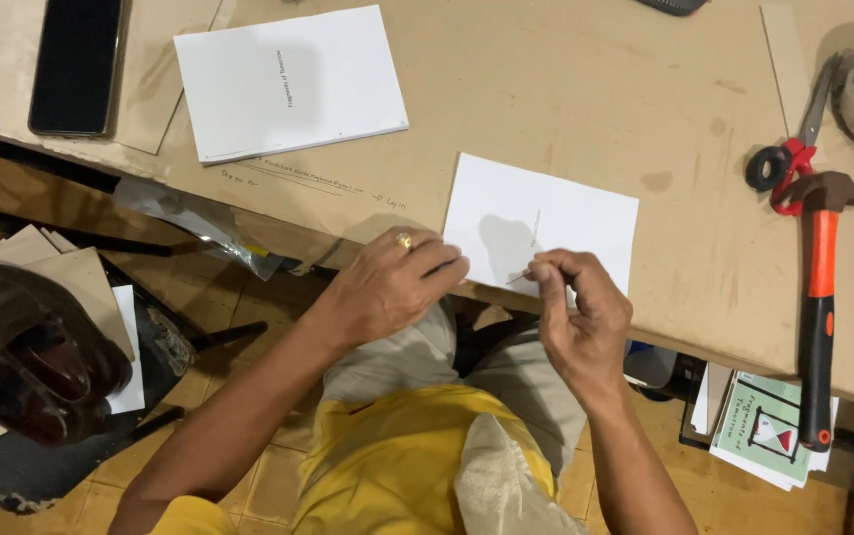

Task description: The person arranges white paper sheets on a cluttered workbench, then uses a needle and thread to sew through the folded edge of a paper stack. The person repeatedly pushes the needle through the paper and pulls the thread to bind the sheets together.

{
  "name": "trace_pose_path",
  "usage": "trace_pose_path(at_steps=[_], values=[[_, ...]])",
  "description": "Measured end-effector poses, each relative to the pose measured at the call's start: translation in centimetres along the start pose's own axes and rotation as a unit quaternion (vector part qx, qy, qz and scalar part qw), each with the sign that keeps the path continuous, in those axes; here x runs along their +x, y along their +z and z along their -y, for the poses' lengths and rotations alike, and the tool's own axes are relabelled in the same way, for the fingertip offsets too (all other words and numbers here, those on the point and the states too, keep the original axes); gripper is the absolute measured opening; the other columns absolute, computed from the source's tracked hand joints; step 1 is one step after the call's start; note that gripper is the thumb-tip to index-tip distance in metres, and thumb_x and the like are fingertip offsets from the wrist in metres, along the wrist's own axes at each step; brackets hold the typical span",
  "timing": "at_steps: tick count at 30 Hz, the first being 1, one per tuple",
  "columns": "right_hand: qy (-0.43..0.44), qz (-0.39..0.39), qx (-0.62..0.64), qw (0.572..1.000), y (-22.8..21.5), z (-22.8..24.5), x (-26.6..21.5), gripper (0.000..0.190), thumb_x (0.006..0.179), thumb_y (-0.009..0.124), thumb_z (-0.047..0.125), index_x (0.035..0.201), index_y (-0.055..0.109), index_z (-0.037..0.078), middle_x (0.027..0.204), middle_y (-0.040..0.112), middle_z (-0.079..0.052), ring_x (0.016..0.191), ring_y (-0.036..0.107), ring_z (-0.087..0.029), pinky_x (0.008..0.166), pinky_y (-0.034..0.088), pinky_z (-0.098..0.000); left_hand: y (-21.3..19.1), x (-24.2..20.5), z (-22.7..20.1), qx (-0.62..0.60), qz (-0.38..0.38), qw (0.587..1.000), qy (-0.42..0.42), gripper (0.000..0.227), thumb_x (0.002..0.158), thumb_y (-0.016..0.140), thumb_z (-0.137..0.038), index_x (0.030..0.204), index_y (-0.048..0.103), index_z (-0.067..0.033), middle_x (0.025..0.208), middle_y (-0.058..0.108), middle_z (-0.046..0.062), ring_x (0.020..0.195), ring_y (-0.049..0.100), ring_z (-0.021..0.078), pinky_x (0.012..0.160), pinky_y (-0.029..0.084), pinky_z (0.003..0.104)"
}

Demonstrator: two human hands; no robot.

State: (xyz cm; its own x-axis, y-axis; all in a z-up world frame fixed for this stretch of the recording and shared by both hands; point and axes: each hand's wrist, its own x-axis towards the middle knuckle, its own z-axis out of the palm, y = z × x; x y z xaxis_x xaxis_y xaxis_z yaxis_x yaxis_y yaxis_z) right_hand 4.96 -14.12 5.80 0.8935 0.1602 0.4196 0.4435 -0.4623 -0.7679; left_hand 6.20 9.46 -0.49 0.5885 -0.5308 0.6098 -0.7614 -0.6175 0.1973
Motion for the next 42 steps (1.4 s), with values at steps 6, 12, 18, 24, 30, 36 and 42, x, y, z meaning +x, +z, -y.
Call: trace_pose_path(at_steps=[6, 12, 18, 24, 30, 36, 42], values=[[-0.075, 0.078, -0.085, 0.99, 0.5, 0.0, -0.7, 0.007, 0.099, 0.07, 0.011, 0.098, 0.077, 0.011, 0.074, 0.069, -0.001, 0.079, 0.071, -0.023, 0.082, 0.057, -0.0364, 0.7, -1.6, -0.9, 0.038, -0.032, 0.999, 0.004, 0.018, 0.106, 0.056, -0.019, 0.113, 0.071, -0.014, 0.108, 0.065, 0.005, 0.106, 0.067, 0.0272, 0.087, 0.055, 0.042], [-0.128, 0.107, -0.137, 0.976, 0.8, -1.7, -0.9, 0.009, 0.098, 0.068, 0.014, 0.101, 0.075, 0.009, 0.098, 0.068, -0.006, 0.095, 0.062, -0.027, 0.093, 0.046, -0.0367, -4.3, 0.7, -5.6, 0.071, -0.148, 0.985, -0.043, 0.015, 0.102, 0.062, -0.01, 0.092, 0.073, -0.0089, 0.099, 0.072, 0.007, 0.084, 0.068, 0.0275, 0.075, 0.052, 0.041], [-0.114, 0.123, -0.141, 0.976, 1.0, -2.7, -1.0, 0.012, 0.093, 0.073, 0.018, 0.102, 0.078, 0.013, 0.097, 0.072, -0.001, 0.093, 0.066, -0.019, 0.088, 0.046, -0.0368, 5.1, -2.3, -8.0, -0.288, -0.114, 0.877, -0.367, 0.027, 0.098, 0.069, -0.025, 0.118, 0.072, -0.0075, 0.11, 0.077, 0.013, 0.094, 0.075, 0.0284, 0.08, 0.058, 0.039], [-0.025, 0.13, -0.191, 0.973, 1.0, -2.8, -1.5, 0.011, 0.092, 0.071, 0.022, 0.099, 0.079, 0.019, 0.101, 0.072, 0.001, 0.098, 0.063, -0.019, 0.092, 0.047, -0.0343, 9.2, -3.5, -6.7, -0.319, -0.171, 0.887, -0.287, 0.012, 0.104, 0.066, -0.012, 0.1, 0.075, -0.0046, 0.075, 0.068, 0.01, 0.061, 0.059, 0.0207, 0.057, 0.045, 0.038], [0.06, 0.113, -0.104, 0.986, 0.3, -2.2, -1.0, 0.027, 0.084, 0.078, 0.021, 0.11, 0.079, 0.015, 0.112, 0.076, 0.001, 0.109, 0.063, -0.016, 0.102, 0.047, -0.0274, 10.8, -8.4, -4.7, -0.308, -0.034, 0.908, -0.283, 0.017, 0.106, 0.057, -0.012, 0.108, 0.072, -0.0048, 0.109, 0.075, 0.015, 0.096, 0.07, 0.0351, 0.082, 0.054, 0.046], [-0.003, 0.272, 0.02, 0.962, -1.9, -26.1, -4.6, 0.026, 0.074, 0.081, 0.014, 0.1, 0.086, 0.014, 0.119, 0.081, -0.008, 0.115, 0.075, -0.019, 0.114, 0.05, -0.0346, -0.9, -4.5, -6.8, -0.224, -0.077, 0.944, -0.231, 0.014, 0.094, 0.068, -0.014, 0.083, 0.071, -0.006, 0.074, 0.056, 0.005, 0.056, 0.052, 0.0225, 0.051, 0.045, 0.038], [-0.127, 0.239, -0.143, 0.952, 1.7, -0.4, -8.0, 0.05, 0.097, 0.049, 0.003, 0.147, 0.047, 0.001, 0.148, 0.055, -0.02, 0.137, 0.055, -0.038, 0.115, 0.042, -0.0461, -4.6, -0.8, -6.0, -0.209, -0.118, 0.965, -0.109, 0.02, 0.084, 0.064, -0.002, 0.068, 0.058, -0.0112, 0.067, 0.052, 0.002, 0.054, 0.049, 0.0177, 0.048, 0.042, 0.034]])
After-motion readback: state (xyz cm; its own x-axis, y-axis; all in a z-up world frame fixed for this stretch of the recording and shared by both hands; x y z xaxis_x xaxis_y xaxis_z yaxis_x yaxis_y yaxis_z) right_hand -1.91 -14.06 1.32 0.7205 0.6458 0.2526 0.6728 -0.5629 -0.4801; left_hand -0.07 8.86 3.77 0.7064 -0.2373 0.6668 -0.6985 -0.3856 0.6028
